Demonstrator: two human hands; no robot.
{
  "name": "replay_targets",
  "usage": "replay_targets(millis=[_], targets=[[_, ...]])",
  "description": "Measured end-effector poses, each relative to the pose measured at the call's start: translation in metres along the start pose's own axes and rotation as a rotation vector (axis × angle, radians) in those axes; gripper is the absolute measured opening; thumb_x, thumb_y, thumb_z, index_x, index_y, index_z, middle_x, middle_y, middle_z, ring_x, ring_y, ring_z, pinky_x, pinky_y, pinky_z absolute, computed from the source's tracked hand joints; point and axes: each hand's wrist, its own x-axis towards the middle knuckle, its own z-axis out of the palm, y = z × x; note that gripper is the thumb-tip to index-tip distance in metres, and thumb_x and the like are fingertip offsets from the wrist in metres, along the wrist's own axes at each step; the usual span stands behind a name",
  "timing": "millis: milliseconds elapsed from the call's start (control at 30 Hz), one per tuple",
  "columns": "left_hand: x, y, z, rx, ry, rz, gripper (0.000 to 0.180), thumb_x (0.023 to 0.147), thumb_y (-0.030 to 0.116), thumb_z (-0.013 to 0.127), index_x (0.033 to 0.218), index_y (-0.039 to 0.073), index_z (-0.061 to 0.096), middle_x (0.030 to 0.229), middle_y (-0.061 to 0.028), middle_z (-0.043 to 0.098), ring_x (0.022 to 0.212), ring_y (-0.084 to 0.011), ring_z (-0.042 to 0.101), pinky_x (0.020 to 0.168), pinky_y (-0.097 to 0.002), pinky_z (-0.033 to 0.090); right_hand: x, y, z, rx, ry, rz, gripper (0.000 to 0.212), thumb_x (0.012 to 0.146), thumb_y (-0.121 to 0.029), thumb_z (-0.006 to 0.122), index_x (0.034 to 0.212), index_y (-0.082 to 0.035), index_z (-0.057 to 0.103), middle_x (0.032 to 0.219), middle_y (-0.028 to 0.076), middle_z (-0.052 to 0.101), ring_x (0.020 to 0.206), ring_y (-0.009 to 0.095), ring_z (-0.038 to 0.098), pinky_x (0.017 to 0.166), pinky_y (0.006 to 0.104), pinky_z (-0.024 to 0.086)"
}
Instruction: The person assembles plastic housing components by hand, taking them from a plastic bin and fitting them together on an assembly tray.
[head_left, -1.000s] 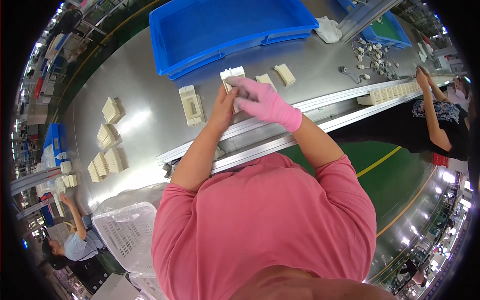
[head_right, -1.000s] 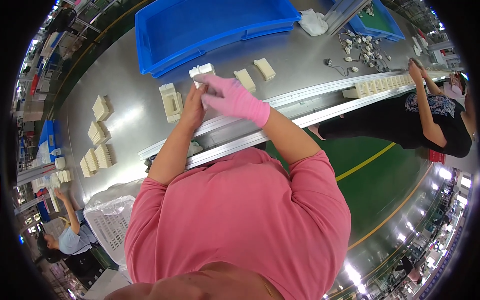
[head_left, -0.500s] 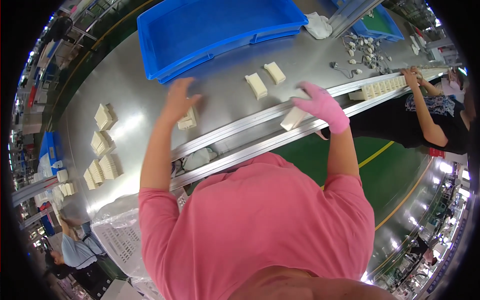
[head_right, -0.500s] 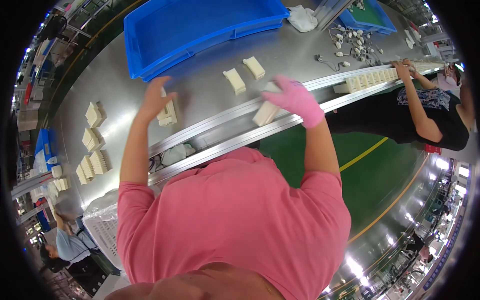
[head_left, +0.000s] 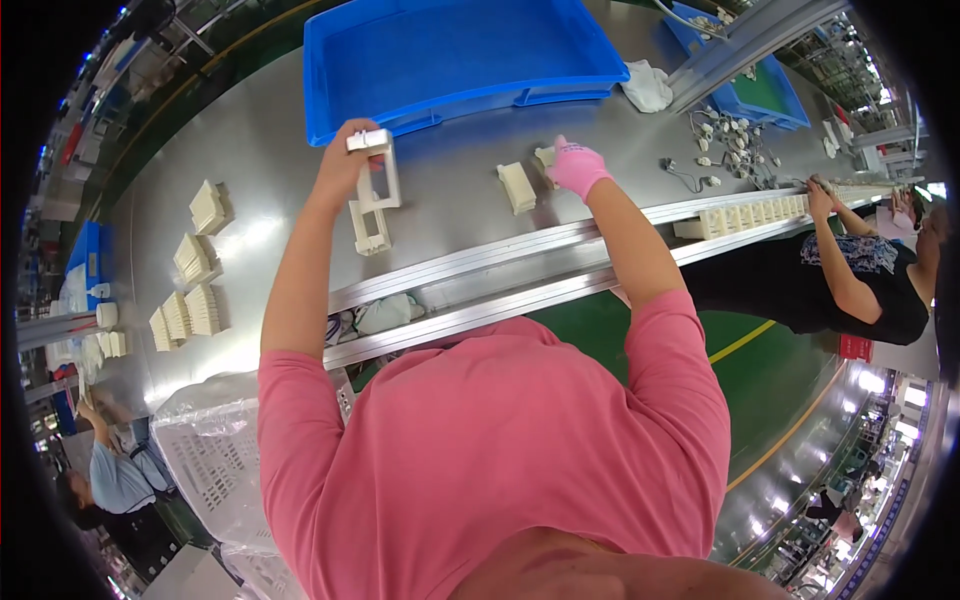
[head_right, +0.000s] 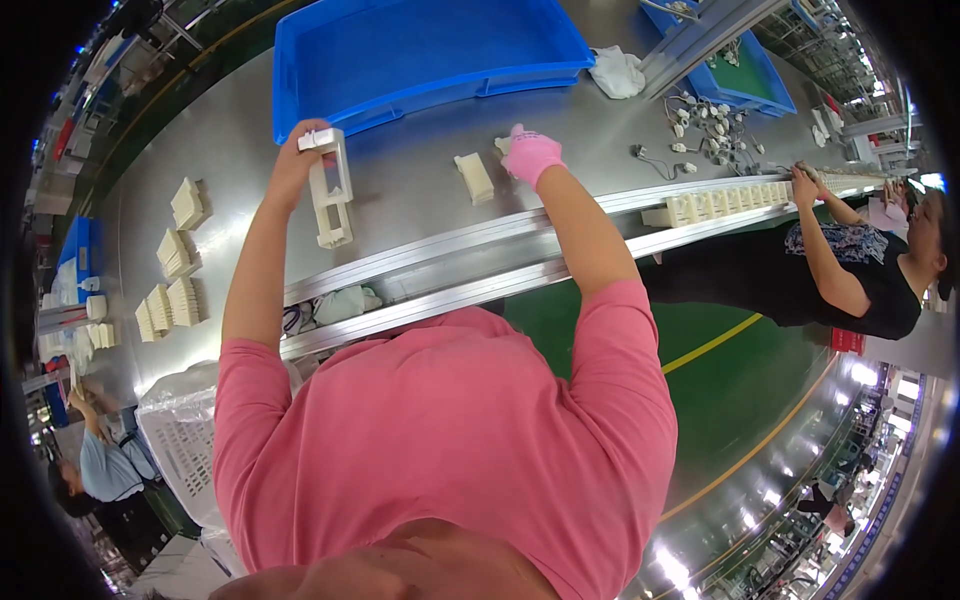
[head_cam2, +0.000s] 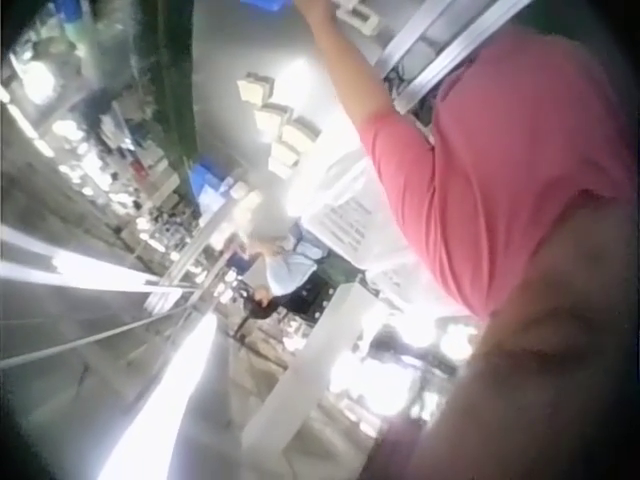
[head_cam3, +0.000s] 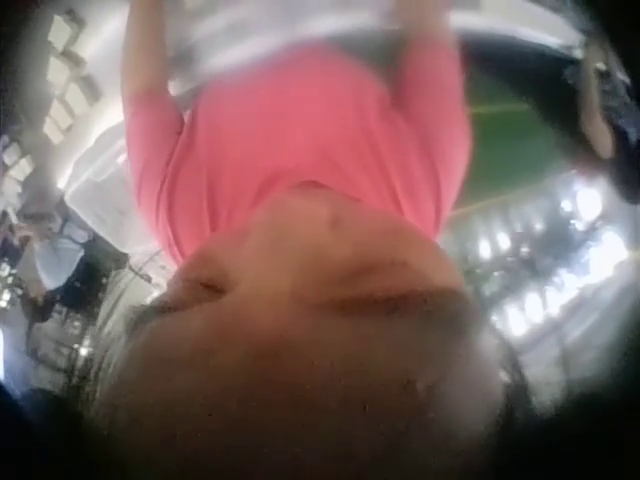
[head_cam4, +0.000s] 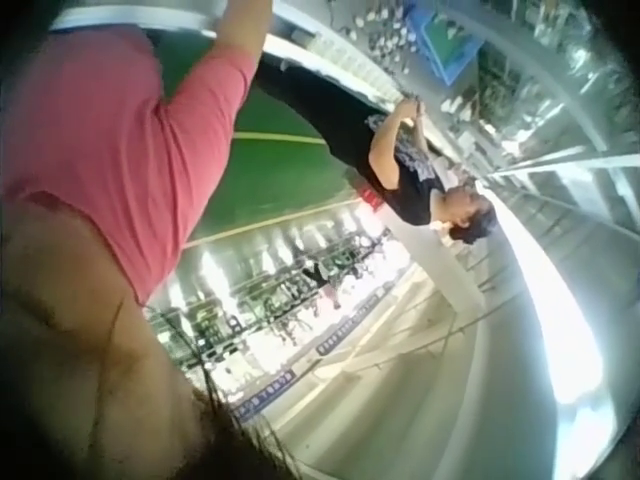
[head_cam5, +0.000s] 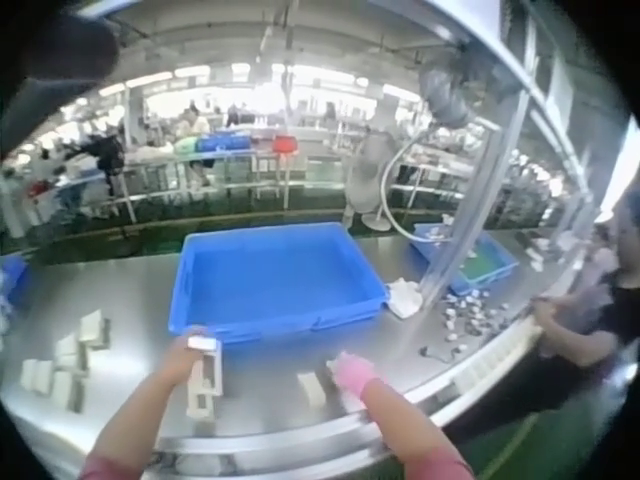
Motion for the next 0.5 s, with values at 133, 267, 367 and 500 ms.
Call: replay_targets(millis=[133,267,367,500], targets=[[-0.027,0.018,0.031,-0.29,-0.031,-0.175,0.017,0.084,0.018,0.047,0.095,0.004,0.05,0.074,-0.0067,0.054,0.057,-0.0148,0.051,0.054,-0.0286,0.044,0.016,-0.002,0.021,-0.048,0.028,0.01,0.043,0.068,-0.024,0.058,0.103,-0.004,0.042,0.094,0.018,0.059,0.09,0.032,0.057,0.073,0.0394,0.045],[-0.038,-0.014,0.061,-0.294,0.058,-0.302,0.019,0.084,0.022,0.048,0.092,0.005,0.051,0.074,-0.0061,0.054,0.066,-0.0167,0.053,0.063,-0.0297,0.045,0.014,0.006,0.019,0.208,0.195,-0.151,0.037,0.069,-0.024,0.061,0.096,-0.003,0.049,0.085,0.015,0.06,0.078,0.027,0.058,0.068,0.0356,0.045],[-0.045,-0.03,0.083,-0.299,0.034,-0.202,0.024,0.084,0.025,0.048,0.097,0.005,0.047,0.086,-0.0059,0.052,0.081,-0.0157,0.052,0.069,-0.0306,0.045,-0.033,-0.017,-0.019,0.785,0.029,-0.3,0.029,0.072,-0.024,0.061,0.089,-0.002,0.053,0.072,0.011,0.058,0.061,0.019,0.057,0.055,0.03,0.045],[-0.06,-0.028,0.101,-0.251,-0.058,-0.141,0.028,0.089,0.027,0.041,0.107,0.006,0.036,0.095,-0.008,0.049,0.081,-0.0139,0.052,0.064,-0.0262,0.046,-0.094,-0.063,-0.039,1.056,-0.308,-0.373,0.022,0.075,-0.023,0.055,0.078,-0.001,0.054,0.068,0.015,0.058,0.063,0.03,0.056,0.057,0.0363,0.043]])
